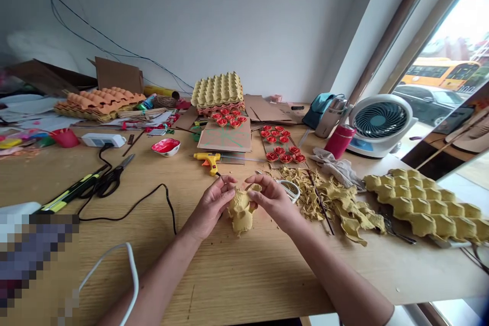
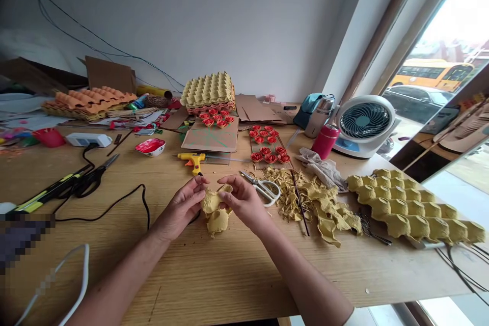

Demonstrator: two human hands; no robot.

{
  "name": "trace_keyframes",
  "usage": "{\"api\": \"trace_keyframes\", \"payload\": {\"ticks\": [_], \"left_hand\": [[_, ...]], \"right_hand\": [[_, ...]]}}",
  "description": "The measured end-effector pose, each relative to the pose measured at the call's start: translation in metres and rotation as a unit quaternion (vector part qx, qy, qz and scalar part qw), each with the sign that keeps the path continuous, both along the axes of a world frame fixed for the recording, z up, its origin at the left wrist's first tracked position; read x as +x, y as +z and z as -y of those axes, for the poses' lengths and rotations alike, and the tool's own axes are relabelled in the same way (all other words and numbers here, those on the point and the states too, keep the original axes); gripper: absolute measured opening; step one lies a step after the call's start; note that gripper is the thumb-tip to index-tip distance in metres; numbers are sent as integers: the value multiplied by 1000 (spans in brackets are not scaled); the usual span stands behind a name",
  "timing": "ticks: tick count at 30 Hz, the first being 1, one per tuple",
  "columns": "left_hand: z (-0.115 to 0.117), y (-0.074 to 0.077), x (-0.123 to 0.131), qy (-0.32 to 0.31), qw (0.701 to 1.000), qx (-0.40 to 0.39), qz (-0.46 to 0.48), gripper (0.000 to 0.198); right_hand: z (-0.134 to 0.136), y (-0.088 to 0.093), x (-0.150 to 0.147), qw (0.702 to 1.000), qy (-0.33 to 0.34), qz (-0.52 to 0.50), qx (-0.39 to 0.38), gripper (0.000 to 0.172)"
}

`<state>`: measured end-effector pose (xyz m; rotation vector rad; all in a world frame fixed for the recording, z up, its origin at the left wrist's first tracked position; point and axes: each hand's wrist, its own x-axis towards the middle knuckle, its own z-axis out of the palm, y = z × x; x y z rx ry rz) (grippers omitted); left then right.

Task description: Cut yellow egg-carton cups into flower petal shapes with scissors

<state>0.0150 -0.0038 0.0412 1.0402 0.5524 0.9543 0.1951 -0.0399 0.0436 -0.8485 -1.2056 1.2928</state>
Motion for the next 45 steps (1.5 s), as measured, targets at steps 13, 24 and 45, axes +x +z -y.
{"api": "trace_keyframes", "payload": {"ticks": [13,24,45], "left_hand": [[-9,-5,-2,16,980,-152,125,21],[-26,2,-12,134,947,-182,229,23],[-28,-8,-7,145,946,-206,205,16]], "right_hand": [[0,-2,15,995,43,69,50,38],[15,-9,7,824,-4,553,124,57],[-9,-18,63,664,-245,706,-39,20]]}}
